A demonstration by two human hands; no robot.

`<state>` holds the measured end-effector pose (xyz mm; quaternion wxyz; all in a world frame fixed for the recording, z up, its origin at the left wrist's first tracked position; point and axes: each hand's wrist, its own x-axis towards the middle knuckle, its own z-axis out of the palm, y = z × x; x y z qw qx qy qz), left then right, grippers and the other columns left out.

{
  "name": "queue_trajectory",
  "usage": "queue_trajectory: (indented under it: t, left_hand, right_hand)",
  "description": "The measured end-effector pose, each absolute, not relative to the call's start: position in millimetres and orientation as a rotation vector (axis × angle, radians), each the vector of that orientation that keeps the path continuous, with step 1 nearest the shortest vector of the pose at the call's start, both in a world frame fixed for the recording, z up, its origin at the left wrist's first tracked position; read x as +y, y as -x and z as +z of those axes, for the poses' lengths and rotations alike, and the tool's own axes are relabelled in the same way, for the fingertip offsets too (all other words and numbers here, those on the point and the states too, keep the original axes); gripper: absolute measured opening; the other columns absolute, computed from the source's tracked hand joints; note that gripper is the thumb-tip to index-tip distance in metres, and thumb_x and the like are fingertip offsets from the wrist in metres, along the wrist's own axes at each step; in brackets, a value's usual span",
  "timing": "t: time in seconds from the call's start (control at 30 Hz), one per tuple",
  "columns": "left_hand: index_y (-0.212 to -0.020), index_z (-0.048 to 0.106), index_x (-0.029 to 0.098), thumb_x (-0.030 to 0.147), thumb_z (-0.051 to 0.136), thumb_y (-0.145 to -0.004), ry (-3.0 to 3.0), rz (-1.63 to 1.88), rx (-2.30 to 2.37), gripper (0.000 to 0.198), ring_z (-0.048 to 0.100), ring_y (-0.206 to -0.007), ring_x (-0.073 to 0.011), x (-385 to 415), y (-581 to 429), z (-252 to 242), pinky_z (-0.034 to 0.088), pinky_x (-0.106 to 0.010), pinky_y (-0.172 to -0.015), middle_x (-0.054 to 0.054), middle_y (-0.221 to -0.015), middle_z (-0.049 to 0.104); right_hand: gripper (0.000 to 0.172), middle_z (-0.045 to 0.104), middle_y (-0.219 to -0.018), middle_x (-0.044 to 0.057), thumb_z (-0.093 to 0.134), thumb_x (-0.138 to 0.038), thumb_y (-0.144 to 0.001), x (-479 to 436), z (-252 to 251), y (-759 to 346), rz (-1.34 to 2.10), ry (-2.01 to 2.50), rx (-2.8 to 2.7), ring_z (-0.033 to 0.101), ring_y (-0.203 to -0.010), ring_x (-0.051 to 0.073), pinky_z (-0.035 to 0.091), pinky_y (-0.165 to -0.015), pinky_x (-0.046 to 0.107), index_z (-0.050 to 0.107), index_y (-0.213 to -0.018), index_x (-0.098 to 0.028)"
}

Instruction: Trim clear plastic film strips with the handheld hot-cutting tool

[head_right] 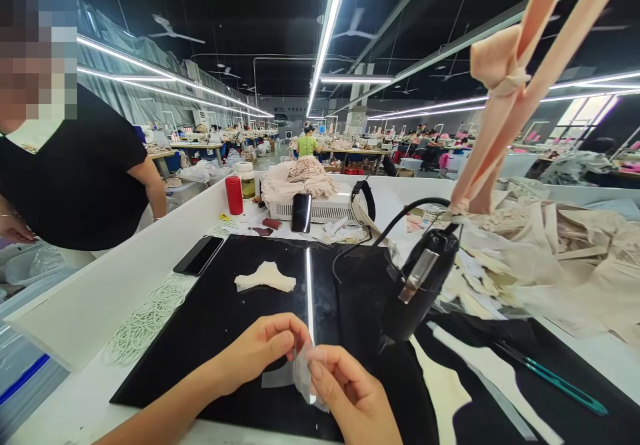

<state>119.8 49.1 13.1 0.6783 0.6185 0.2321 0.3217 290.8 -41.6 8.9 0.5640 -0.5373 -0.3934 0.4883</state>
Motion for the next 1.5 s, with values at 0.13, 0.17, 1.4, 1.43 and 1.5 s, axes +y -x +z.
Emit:
queue_trajectory:
  t: [0.13,0.17,1.4,1.43,1.5]
  left_hand:
    - [-0.085,0.066,0.013,0.057,0.087,-0.076,-1.346,0.696,0.578,0.050,0.059,-0.075,-0.0128,42.2,-123.2,15.2,0.045,-0.026,-0.075,-0.003,-0.080,0.067]
    - [-0.083,0.064,0.014,0.055,0.088,-0.075,-1.327,0.707,0.595,0.048,0.059,-0.074,-0.0130,41.5,-124.1,15.4,0.046,-0.026,-0.075,-0.002,-0.077,0.067]
    - [-0.096,0.063,0.022,0.030,0.058,-0.104,-2.400,0.210,1.337,0.013,0.066,-0.074,-0.0178,25.0,-124.2,2.9,0.031,-0.030,-0.061,0.001,-0.090,0.070]
    - [-0.096,0.063,0.022,0.031,0.058,-0.105,-2.409,0.191,1.336,0.014,0.066,-0.074,-0.0179,24.9,-124.2,2.6,0.031,-0.030,-0.061,0.001,-0.090,0.070]
    - [-0.095,0.064,0.021,0.032,0.058,-0.105,-2.422,0.175,1.330,0.016,0.066,-0.074,-0.0179,24.4,-124.2,2.2,0.032,-0.030,-0.061,0.001,-0.090,0.070]
  right_hand:
    - [0.056,0.063,-0.068,0.000,0.082,-0.076,-0.069,-40.5,6.1,-292.6,1.125,1.305,-0.989,0.058,-0.068,0.018,0.049,-0.066,0.028,0.079,-0.088,-0.023]
    - [0.055,0.065,-0.070,0.000,0.080,-0.075,-0.072,-40.7,5.2,-293.2,1.097,1.321,-0.997,0.060,-0.071,0.019,0.050,-0.068,0.028,0.077,-0.093,-0.024]
    - [0.029,0.075,-0.097,0.004,0.049,-0.041,-0.108,-32.0,-47.6,-327.3,0.168,1.493,-1.972,0.071,-0.084,0.021,0.058,-0.078,0.032,0.076,-0.113,-0.030]
    - [0.028,0.075,-0.098,0.004,0.050,-0.040,-0.108,-31.3,-48.3,-328.2,0.157,1.494,-1.994,0.071,-0.084,0.021,0.059,-0.078,0.032,0.075,-0.113,-0.030]
    - [0.028,0.075,-0.099,0.004,0.050,-0.040,-0.108,-30.5,-48.5,-328.1,0.155,1.499,-2.022,0.070,-0.084,0.021,0.058,-0.078,0.032,0.075,-0.114,-0.030]
